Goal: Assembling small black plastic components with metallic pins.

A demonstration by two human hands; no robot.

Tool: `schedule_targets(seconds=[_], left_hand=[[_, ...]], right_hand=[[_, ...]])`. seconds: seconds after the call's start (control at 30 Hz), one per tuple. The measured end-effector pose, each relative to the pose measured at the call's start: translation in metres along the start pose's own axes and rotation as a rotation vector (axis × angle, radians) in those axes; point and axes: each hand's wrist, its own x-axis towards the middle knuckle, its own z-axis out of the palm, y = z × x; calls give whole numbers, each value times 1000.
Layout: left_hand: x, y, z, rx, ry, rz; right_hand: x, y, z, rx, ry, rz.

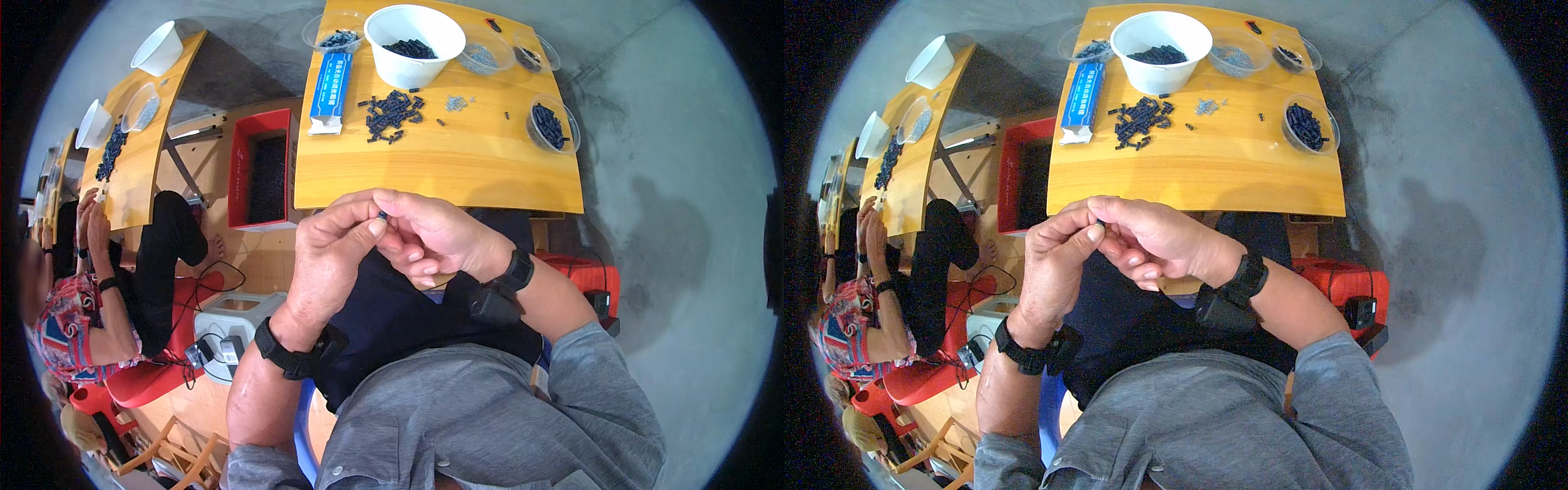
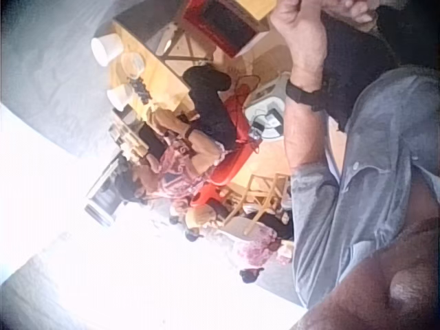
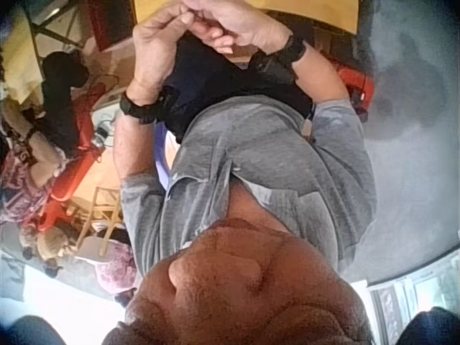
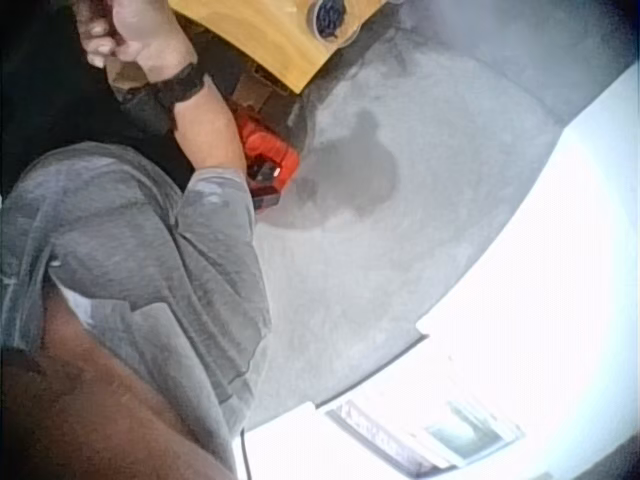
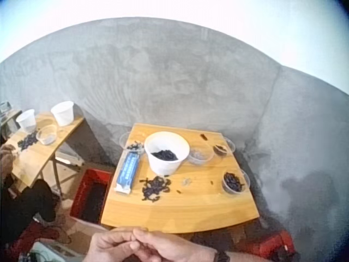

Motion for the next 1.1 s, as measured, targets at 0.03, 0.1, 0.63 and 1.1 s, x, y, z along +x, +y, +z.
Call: schedule_targets(seconds=[0.03,0.1,0.63,1.1], left_hand=[[0,1,0,-26,-5,-16],[-1,3,2,-52,-9,-33],[0,-2,2,-29,117,-336],[1,-22,-8,184,287,-262]], right_hand=[[2,0,3,6,20,-30],[6,4,4,13,39,-60],[28,46,1,379,82,-218],[-102,-78,-159,-1266,1357,-719]])
